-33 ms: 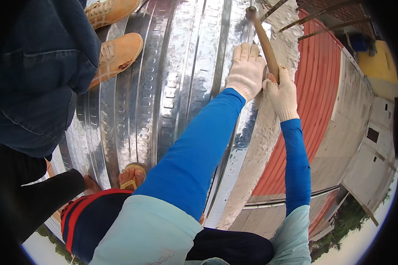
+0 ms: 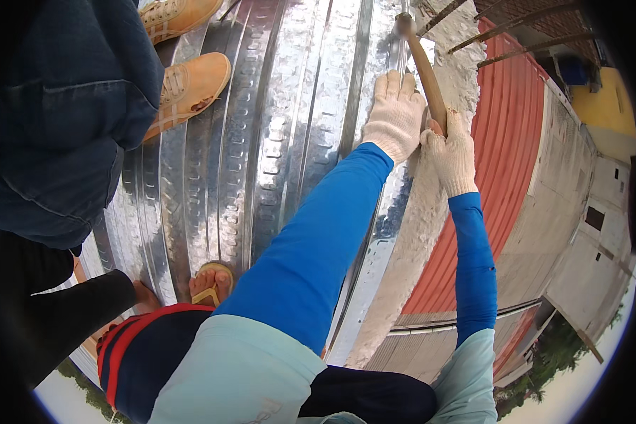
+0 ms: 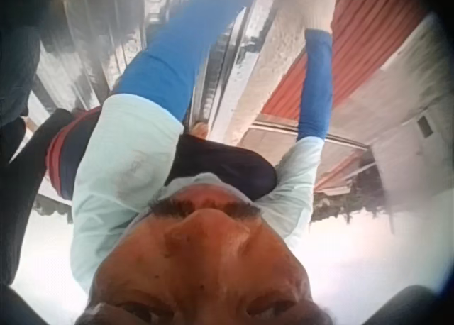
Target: The person is installing metal roof panels on a sloped roof. They use a hammer to secure nails into the panels, working alongside another person who assists with positioning and additional nailing.
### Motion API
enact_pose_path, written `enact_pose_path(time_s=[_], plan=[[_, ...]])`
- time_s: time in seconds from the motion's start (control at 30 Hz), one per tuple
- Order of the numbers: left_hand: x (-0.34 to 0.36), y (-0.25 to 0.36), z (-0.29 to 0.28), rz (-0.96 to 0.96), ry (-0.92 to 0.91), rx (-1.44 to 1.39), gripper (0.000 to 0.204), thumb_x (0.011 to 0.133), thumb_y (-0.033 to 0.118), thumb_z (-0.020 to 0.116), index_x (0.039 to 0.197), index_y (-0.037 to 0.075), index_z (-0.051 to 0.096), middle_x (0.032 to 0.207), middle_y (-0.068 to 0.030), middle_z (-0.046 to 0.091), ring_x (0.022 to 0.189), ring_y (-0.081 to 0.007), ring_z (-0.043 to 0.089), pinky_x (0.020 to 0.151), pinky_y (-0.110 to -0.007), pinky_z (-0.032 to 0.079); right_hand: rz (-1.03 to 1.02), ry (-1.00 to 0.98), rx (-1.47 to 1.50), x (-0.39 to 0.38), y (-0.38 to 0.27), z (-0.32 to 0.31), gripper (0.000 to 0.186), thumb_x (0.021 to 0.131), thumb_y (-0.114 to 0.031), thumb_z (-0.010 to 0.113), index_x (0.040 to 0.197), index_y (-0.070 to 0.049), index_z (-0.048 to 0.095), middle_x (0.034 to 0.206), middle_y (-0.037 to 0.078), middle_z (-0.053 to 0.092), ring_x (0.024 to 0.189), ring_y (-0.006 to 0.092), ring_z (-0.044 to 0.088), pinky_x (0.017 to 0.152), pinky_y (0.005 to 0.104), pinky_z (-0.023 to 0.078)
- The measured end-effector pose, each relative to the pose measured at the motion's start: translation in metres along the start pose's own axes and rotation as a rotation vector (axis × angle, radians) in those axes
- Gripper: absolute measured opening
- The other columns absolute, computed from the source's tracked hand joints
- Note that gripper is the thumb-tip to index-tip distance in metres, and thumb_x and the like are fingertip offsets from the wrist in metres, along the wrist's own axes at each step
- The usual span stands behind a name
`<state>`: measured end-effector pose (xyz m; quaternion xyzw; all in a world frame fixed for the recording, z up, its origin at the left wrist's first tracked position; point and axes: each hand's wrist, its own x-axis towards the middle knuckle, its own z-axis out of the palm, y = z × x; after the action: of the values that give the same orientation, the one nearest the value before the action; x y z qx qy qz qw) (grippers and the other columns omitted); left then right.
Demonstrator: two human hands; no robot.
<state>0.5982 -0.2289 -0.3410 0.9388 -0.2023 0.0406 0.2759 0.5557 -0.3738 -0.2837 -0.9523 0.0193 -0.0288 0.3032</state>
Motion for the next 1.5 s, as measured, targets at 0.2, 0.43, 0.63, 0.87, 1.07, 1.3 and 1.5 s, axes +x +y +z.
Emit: enact_pose_path(time_s=[0.2,0.43,0.63,0.87,1.07,1.3,1.5], plan=[[0.000,-0.012,0.009,0.007,0.109,-0.001,0.044,0.088,0.022,0.084,0.124,-0.002,0.075,0.158,-0.0285,0.058,0.158,-0.0506,0.042,0.137,-0.062,0.022,0.068,0.035,0.181,-0.007,-0.014,-0.007,0.043,0.108,-0.016,0.077,0.146,0.001,0.064,0.104,0.020,0.079,0.092,0.0295,0.082,0.079,0.0417,0.064],[0.008,0.001,0.001,-0.012,-0.045,-0.058,0.041,0.092,0.020,0.080,0.126,-0.002,0.074,0.162,-0.0294,0.055,0.159,-0.0510,0.041,0.137,-0.062,0.021,0.089,-0.071,0.063,0.018,0.033,-0.003,0.045,0.106,-0.018,0.077,0.142,0.004,0.064,0.107,0.024,0.077,0.097,0.0342,0.079,0.083,0.0425,0.060],[0.001,-0.012,0.011,-0.005,0.023,-0.022,0.041,0.099,0.025,0.074,0.130,-0.001,0.074,0.170,-0.0308,0.049,0.166,-0.0520,0.033,0.140,-0.064,0.014,0.016,0.007,0.169,0.006,-0.009,-0.009,0.048,0.108,-0.024,0.081,0.143,0.004,0.065,0.109,0.025,0.078,0.095,0.0223,0.081,0.078,0.0378,0.061],[0.003,-0.006,0.007,-0.010,0.002,-0.042,0.046,0.095,0.029,0.082,0.129,-0.002,0.073,0.168,-0.0305,0.051,0.165,-0.0518,0.035,0.139,-0.063,0.018,0.071,-0.109,0.033,0.014,0.024,0.005,0.041,0.109,-0.024,0.076,0.140,0.002,0.067,0.105,0.020,0.079,0.088,0.0312,0.079,0.079,0.0437,0.061],[0.002,-0.009,0.015,0.018,0.049,0.048,0.043,0.098,0.022,0.077,0.132,-0.003,0.071,0.166,-0.0311,0.053,0.167,-0.0518,0.032,0.140,-0.063,0.016,0.062,0.019,0.322,0.003,-0.015,-0.023,0.038,0.112,-0.016,0.073,0.144,0.003,0.064,0.097,0.014,0.079,0.075,0.0174,0.075,0.067,0.0360,0.061],[0.002,-0.009,0.005,0.002,-0.012,0.070,0.044,0.097,0.030,0.074,0.130,0.002,0.076,0.164,-0.0280,0.056,0.161,-0.0484,0.039,0.138,-0.062,0.018,0.144,-0.127,0.127,0.005,0.026,0.004,0.040,0.108,-0.026,0.078,0.134,0.002,0.065,0.100,0.018,0.076,0.086,0.0237,0.076,0.076,0.0405,0.059],[0.002,-0.009,0.016,0.003,0.036,0.041,0.040,0.099,0.023,0.071,0.132,0.001,0.074,0.167,-0.0304,0.053,0.165,-0.0517,0.036,0.139,-0.064,0.014,0.178,-0.073,0.213,0.005,-0.012,-0.015,0.041,0.109,-0.027,0.077,0.137,0.001,0.066,0.096,0.016,0.074,0.082,0.0202,0.075,0.074,0.0393,0.058]])
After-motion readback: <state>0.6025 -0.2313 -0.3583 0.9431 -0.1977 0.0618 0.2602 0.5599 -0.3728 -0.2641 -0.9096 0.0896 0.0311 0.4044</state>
